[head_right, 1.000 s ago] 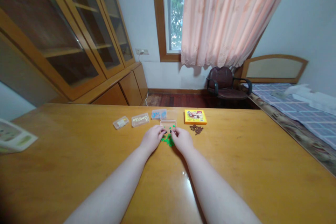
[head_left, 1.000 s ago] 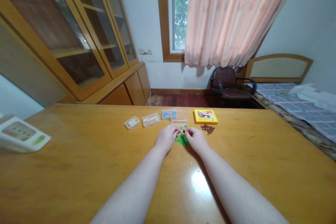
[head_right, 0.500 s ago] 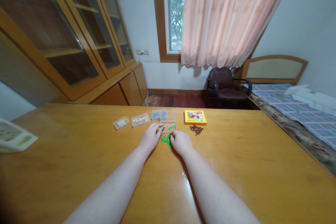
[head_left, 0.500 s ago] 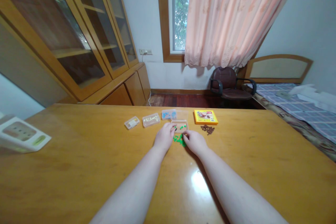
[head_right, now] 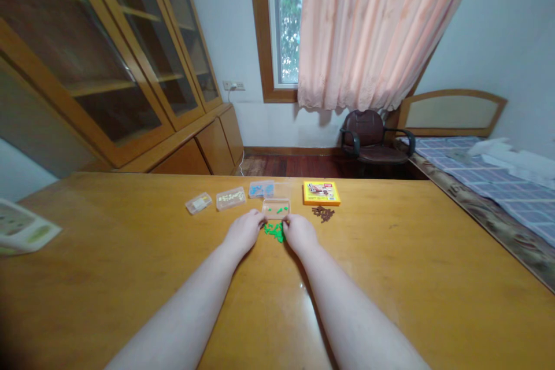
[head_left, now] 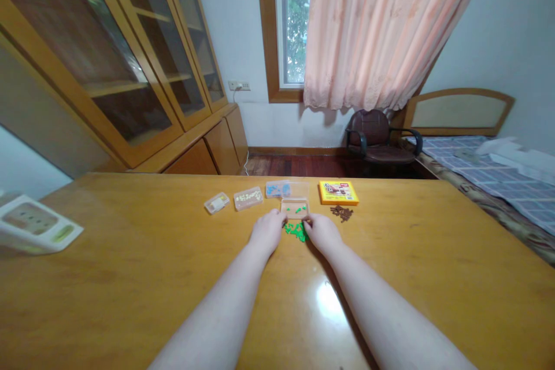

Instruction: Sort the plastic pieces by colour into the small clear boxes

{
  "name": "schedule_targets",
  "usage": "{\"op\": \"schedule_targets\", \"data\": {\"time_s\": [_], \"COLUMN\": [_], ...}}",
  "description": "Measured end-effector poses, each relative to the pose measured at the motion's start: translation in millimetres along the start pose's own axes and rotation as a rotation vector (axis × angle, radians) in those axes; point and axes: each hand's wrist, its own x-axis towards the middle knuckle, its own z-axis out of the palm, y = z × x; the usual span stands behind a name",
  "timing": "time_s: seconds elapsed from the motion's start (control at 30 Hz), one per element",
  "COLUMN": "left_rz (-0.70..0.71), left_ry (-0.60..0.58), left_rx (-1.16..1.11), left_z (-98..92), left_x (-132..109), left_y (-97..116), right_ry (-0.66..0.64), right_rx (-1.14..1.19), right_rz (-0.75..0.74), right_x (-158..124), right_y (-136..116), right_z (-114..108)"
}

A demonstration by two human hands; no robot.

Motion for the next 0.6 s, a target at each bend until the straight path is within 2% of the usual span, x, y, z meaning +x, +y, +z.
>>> {"op": "schedule_targets", "data": {"time_s": [0.33,0.6], "left_rz": [0.015,0.03], "left_ry": [-0.046,-0.02], "left_rx": [0.032,0.067], "left_z": [-0.3,-1.0], "left_x": [0.3,-2.6], "left_y": [5.2,6.0], "right_ry": [0.013,0.016], "right_rx": [0.009,0.008], "right_rz": [-0.015,-0.01], "right_x": [-0.2,0.0], "right_y": [1.0,0.7], "right_z": [1.3,2.7]}}
